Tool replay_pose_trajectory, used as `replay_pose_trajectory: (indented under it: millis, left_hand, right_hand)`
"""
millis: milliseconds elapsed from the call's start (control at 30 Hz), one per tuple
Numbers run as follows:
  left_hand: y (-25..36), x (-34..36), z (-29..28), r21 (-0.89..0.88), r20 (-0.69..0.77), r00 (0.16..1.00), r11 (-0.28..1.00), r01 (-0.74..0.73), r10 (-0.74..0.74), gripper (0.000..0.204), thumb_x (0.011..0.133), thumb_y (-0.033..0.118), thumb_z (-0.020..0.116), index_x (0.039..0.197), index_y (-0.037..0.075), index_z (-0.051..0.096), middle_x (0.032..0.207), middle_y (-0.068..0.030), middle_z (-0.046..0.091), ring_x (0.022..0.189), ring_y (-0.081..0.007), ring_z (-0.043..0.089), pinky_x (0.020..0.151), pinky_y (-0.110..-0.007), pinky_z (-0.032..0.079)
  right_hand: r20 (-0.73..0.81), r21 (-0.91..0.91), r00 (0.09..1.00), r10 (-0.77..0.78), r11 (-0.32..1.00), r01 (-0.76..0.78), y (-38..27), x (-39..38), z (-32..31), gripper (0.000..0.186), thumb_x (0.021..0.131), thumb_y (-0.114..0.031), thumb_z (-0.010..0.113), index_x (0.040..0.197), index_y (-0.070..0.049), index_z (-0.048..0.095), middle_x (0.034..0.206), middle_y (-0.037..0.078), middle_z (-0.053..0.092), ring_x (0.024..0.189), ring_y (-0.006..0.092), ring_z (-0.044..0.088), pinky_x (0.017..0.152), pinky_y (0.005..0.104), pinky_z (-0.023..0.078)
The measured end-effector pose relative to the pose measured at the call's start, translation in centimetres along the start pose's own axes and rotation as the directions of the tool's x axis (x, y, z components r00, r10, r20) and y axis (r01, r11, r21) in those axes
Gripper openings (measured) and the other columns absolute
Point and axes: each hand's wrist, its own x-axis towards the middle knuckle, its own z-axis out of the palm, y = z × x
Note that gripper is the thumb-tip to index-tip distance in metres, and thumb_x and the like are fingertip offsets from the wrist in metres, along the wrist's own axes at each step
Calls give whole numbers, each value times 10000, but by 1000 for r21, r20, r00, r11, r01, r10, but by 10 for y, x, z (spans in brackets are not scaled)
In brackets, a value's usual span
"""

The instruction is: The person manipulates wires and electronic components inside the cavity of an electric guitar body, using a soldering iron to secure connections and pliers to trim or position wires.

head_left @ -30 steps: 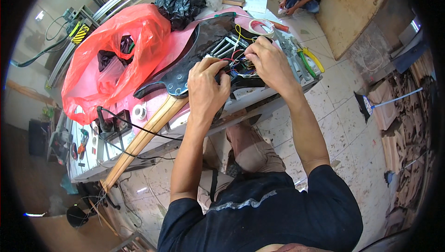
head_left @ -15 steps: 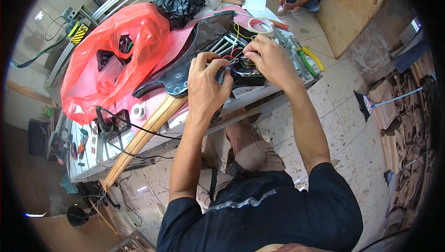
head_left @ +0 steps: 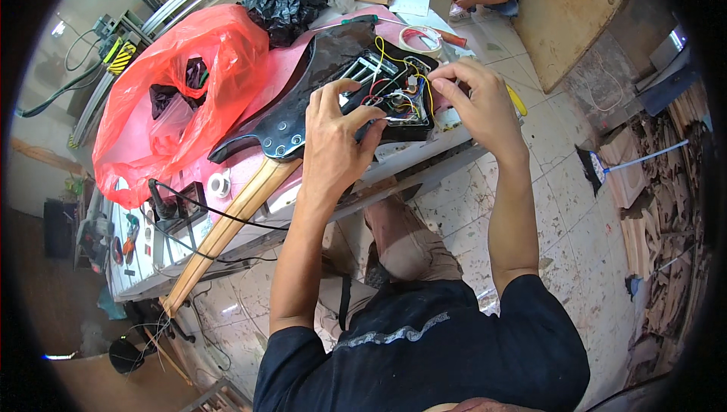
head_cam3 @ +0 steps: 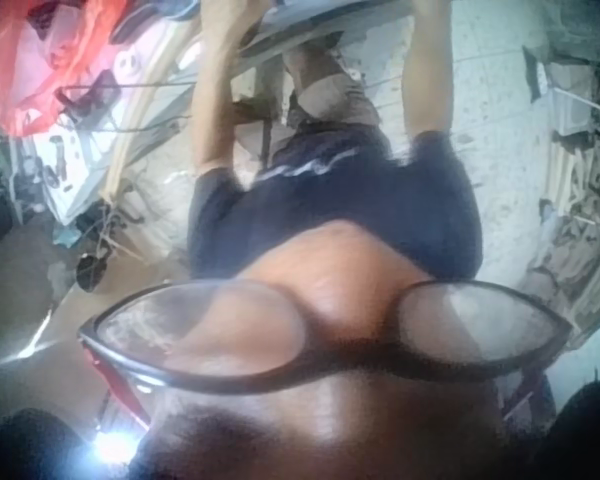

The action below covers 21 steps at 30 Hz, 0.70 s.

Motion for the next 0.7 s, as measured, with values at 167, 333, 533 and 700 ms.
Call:
replay_pose_trajectory:
  millis: [167,333,533,700]
  left_hand:
    - [-2,1,2,-21,-29,998,999,49,-50,143,840,141,824,971,92,795,1236,-159,634,1156,-356,589,976,-450,479]
    - [-2,2,2,-11,-49,997,998,62,-63,144,838,133,825,960,67,788,1187,-154,654,1119,-345,610,957,-444,486]
    - [-2,4,2,-14,-42,994,995,99,-100,134,832,117,820,949,61,786,1163,-150,662,1095,-335,621,944,-438,488]
    - [-3,4,3,-6,-39,994,995,103,-103,135,820,101,815,944,59,783,1162,-152,663,1095,-334,624,936,-438,492]
  right_hand:
    - [130,17,991,32,999,-34,-4,-14,-4,150,953,-147,709,998,-7,738,917,111,678,770,249,661,711,371,508]
    - [246,-53,969,6,999,7,-3,-25,-1,146,921,-150,736,998,-26,741,949,110,642,847,284,666,738,390,510]
    - [264,-46,964,21,999,-10,-7,-36,-3,119,907,-115,746,997,-37,740,1015,101,630,896,302,660,789,398,517]
    - [194,-36,981,3,999,4,-4,-44,-1,91,874,-65,771,952,-33,737,1002,90,615,890,276,660,792,391,521]
